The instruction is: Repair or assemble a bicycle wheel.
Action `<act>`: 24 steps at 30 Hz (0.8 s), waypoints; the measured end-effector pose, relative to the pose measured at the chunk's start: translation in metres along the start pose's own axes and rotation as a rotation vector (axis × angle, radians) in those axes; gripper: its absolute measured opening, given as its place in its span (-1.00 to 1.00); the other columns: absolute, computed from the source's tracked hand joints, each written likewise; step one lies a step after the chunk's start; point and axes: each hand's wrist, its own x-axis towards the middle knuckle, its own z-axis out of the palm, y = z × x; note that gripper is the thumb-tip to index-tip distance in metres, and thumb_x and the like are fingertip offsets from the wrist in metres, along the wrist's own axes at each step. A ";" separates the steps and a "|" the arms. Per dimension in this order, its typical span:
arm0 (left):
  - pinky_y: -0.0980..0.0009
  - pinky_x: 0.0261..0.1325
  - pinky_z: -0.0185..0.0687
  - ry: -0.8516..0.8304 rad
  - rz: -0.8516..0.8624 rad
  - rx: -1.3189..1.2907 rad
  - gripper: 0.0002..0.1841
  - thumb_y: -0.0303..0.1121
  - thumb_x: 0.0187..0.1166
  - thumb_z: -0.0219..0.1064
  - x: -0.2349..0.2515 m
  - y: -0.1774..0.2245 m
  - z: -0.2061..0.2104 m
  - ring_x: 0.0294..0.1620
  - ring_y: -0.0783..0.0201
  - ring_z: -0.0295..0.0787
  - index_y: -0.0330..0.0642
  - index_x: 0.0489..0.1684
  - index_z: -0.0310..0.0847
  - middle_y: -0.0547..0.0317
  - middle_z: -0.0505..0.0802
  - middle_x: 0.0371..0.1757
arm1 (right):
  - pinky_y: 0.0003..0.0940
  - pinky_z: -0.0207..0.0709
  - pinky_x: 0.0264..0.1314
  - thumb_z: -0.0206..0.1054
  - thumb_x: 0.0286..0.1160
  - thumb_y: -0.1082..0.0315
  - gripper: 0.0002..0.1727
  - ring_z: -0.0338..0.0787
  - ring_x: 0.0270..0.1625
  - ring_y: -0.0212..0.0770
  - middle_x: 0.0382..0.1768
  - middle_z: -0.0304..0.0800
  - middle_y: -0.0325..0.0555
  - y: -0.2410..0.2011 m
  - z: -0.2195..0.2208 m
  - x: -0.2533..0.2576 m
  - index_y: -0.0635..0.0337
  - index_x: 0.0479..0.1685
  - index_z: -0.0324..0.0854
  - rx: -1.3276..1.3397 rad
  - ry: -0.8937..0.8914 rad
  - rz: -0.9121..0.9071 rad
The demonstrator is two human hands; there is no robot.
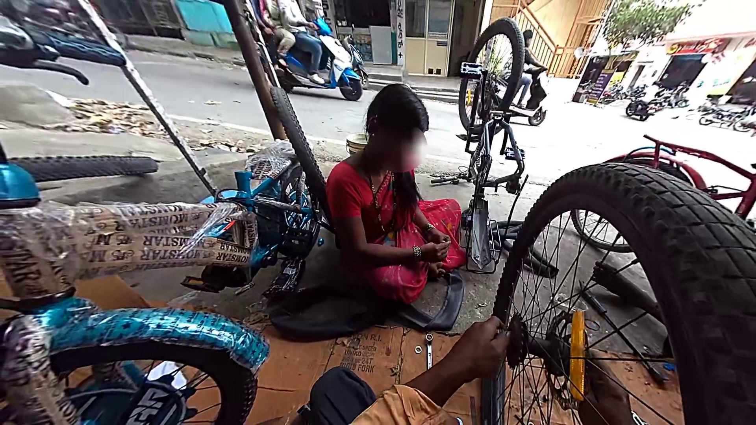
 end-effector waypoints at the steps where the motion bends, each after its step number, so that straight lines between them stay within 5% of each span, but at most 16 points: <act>1: 0.05 0.03 0.62 0.001 0.027 -0.029 -0.60 -0.16 0.83 0.01 0.000 -0.003 0.000 -0.17 0.06 0.71 -0.31 0.27 0.56 -0.10 0.76 -0.16 | -0.67 0.59 0.15 0.13 0.60 0.50 -0.76 0.72 -0.06 -0.61 -0.13 0.80 -0.22 0.003 -0.004 0.005 0.39 0.04 0.67 -0.073 -0.035 -0.007; 3: 0.17 0.00 0.63 0.020 0.099 -0.074 -0.63 -0.19 0.81 0.07 0.001 -0.010 0.001 -0.20 0.16 0.70 -0.30 0.28 0.55 -0.03 0.76 -0.14 | -0.62 0.58 0.20 0.16 0.52 0.47 -0.68 0.73 0.00 -0.54 -0.06 0.80 -0.05 0.010 -0.010 0.012 0.51 0.11 0.64 -0.193 -0.083 -0.013; 6: 0.19 0.27 0.68 0.080 0.229 -0.043 -0.66 -0.26 0.76 0.16 0.000 -0.015 0.003 0.13 0.17 0.76 -0.32 0.29 0.57 -0.08 0.76 0.17 | -0.39 0.62 0.21 0.17 0.54 0.33 -0.63 0.78 0.01 -0.38 -0.06 0.83 -0.03 0.005 -0.016 0.016 0.40 0.15 0.68 -0.364 -0.140 0.015; 9: 0.19 0.33 0.68 0.160 0.344 0.045 -0.67 -0.28 0.76 0.16 -0.001 -0.020 0.008 0.23 0.15 0.75 -0.31 0.28 0.62 -0.09 0.75 0.26 | -0.11 0.64 0.22 0.17 0.56 0.22 -0.57 0.81 0.02 -0.20 -0.06 0.85 0.02 0.004 -0.023 0.017 0.35 0.20 0.68 -0.453 -0.190 0.041; 14: 0.19 0.21 0.71 0.172 0.365 0.106 -0.65 -0.21 0.75 0.17 0.001 -0.024 0.008 0.13 0.17 0.78 -0.27 0.28 0.63 -0.05 0.78 0.22 | -0.26 0.64 0.19 0.16 0.57 0.21 -0.62 0.80 -0.01 -0.32 -0.10 0.85 -0.09 0.002 -0.021 0.018 0.27 0.12 0.73 -0.444 -0.187 0.014; 24: 0.36 -0.13 0.70 0.249 0.349 0.145 -0.68 -0.14 0.68 0.31 0.000 -0.039 0.006 -0.21 0.36 0.77 -0.09 0.22 0.75 0.20 0.87 0.04 | -0.22 0.59 0.36 0.14 0.63 0.28 -0.61 0.78 0.16 -0.30 0.07 0.84 -0.12 -0.003 -0.024 0.017 0.21 0.31 0.67 -0.446 -0.210 0.130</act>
